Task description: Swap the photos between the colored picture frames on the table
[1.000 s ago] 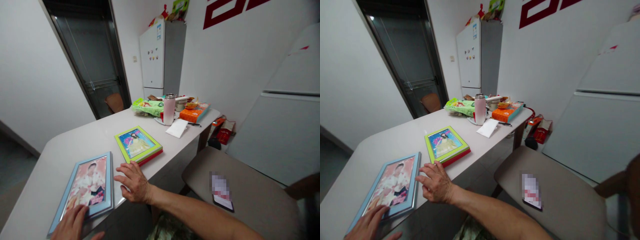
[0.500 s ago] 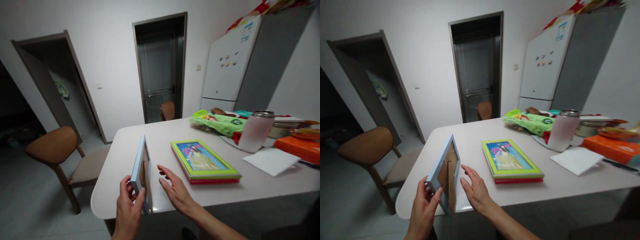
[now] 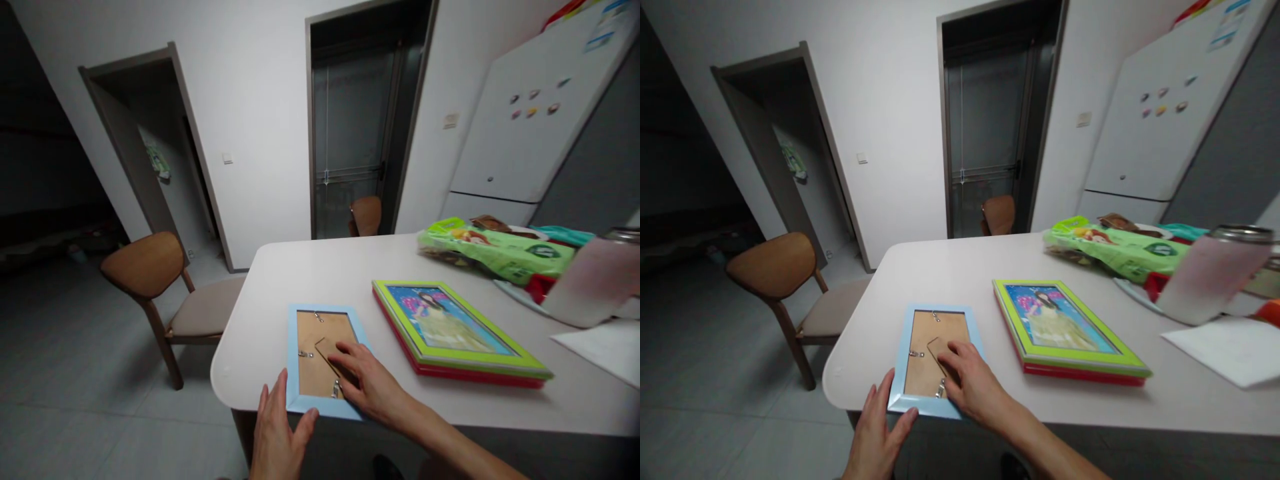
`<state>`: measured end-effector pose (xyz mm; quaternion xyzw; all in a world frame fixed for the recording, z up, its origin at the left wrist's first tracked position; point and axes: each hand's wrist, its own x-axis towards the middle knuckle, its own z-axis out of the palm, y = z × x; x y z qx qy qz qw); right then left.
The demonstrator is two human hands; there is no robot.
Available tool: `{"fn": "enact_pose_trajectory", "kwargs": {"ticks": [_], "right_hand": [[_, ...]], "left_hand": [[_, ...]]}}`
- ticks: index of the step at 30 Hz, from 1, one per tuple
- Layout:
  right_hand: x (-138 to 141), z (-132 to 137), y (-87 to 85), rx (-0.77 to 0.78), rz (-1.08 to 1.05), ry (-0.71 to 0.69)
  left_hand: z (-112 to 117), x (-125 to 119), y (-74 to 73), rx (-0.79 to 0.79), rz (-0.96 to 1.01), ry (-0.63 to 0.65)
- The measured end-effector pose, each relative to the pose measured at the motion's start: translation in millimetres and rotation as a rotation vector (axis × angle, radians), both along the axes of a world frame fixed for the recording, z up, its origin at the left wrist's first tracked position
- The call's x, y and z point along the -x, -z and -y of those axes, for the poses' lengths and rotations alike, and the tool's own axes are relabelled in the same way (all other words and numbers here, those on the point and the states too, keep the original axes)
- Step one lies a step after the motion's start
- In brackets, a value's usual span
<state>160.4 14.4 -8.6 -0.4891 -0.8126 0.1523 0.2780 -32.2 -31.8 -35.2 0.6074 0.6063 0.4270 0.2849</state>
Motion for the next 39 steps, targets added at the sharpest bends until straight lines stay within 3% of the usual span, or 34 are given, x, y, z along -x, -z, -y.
{"fn": "enact_pose_trajectory", "kwargs": {"ticks": [8, 11, 13, 17, 28, 34, 39], "right_hand": [[-5.7, 1.7, -3.5, 0.057, 0.007, -0.062], [-6.6, 1.3, -10.4, 0.131, 0.007, -0.102], [-5.1, 1.4, -15.2, 0.164, 0.022, -0.151], [2.8, 2.0, -17.5, 0.109, 0.082, -0.207], [22.8, -17.4, -3.2, -0.013, 0.025, -0.022], [50.1, -37.4, 1.5, -0.051, 0.126, 0.046], [55.1, -41.1, 0.9, -0.024, 0.178, 0.138]], "left_hand": [[-1.0, 2.5, 14.8, -0.184, -0.301, 0.142], [-4.0, 1.9, 6.8, -0.227, -0.386, 0.213], [-6.8, -0.9, -3.3, -0.244, -0.401, 0.331], [-11.6, -8.4, -20.1, -0.207, -0.406, 0.537], [-12.0, -12.0, -18.2, -0.244, -0.388, 0.502], [-12.8, -12.4, -16.6, -0.217, -0.433, 0.485], [-12.8, -13.0, -17.4, -0.22, -0.466, 0.491]]}}
